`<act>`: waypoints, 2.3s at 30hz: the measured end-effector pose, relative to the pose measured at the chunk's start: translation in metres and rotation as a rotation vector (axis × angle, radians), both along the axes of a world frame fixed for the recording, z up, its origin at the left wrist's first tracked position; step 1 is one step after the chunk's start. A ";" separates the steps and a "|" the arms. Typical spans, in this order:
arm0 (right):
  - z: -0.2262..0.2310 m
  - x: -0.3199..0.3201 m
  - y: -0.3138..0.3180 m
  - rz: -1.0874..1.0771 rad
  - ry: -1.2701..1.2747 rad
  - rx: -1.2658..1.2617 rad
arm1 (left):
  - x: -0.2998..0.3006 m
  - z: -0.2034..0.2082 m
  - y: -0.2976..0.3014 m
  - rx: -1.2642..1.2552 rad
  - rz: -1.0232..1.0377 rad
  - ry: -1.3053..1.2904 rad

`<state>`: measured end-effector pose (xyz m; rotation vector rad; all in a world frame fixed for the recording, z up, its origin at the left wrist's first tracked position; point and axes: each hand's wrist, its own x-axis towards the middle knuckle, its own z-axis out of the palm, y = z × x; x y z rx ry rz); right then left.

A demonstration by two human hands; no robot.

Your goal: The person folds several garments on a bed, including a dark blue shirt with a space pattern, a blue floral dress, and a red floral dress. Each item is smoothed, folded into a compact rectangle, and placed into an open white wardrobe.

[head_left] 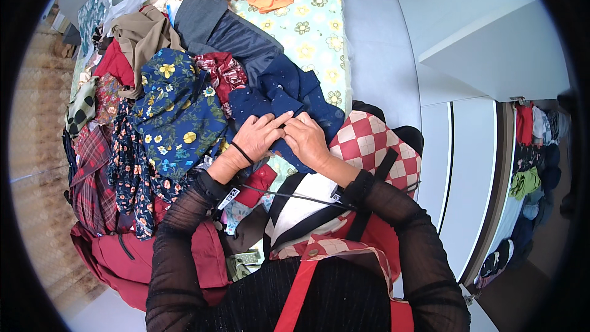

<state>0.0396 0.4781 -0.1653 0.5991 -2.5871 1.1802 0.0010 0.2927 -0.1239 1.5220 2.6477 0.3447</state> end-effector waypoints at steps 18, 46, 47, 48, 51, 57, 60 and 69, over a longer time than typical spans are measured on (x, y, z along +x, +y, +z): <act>-0.026 -0.101 0.043 -0.201 -0.390 0.384 | 0.053 -0.022 -0.009 0.193 0.385 -0.054; 0.000 0.033 -0.032 0.393 -1.146 -0.941 | 0.104 -0.049 0.002 1.018 1.511 -0.851; 0.001 0.034 -0.032 0.391 -1.157 -0.968 | 0.097 -0.049 0.003 0.980 1.571 -0.855; 0.003 0.034 -0.032 0.381 -1.175 -1.002 | 0.096 -0.050 0.006 1.046 1.562 -0.866; 0.004 0.036 -0.028 0.370 -1.254 -1.114 | 0.101 -0.056 0.011 1.019 1.566 -0.779; -0.008 0.031 -0.001 -0.017 -1.549 -1.423 | 0.118 -0.081 0.010 0.880 1.369 -0.524; -0.006 0.020 0.009 -0.093 -1.289 -1.518 | 0.119 -0.086 0.010 0.779 1.379 -0.459; 0.018 0.029 -0.014 -0.200 -1.431 -0.990 | 0.129 -0.068 0.026 0.509 1.323 -0.324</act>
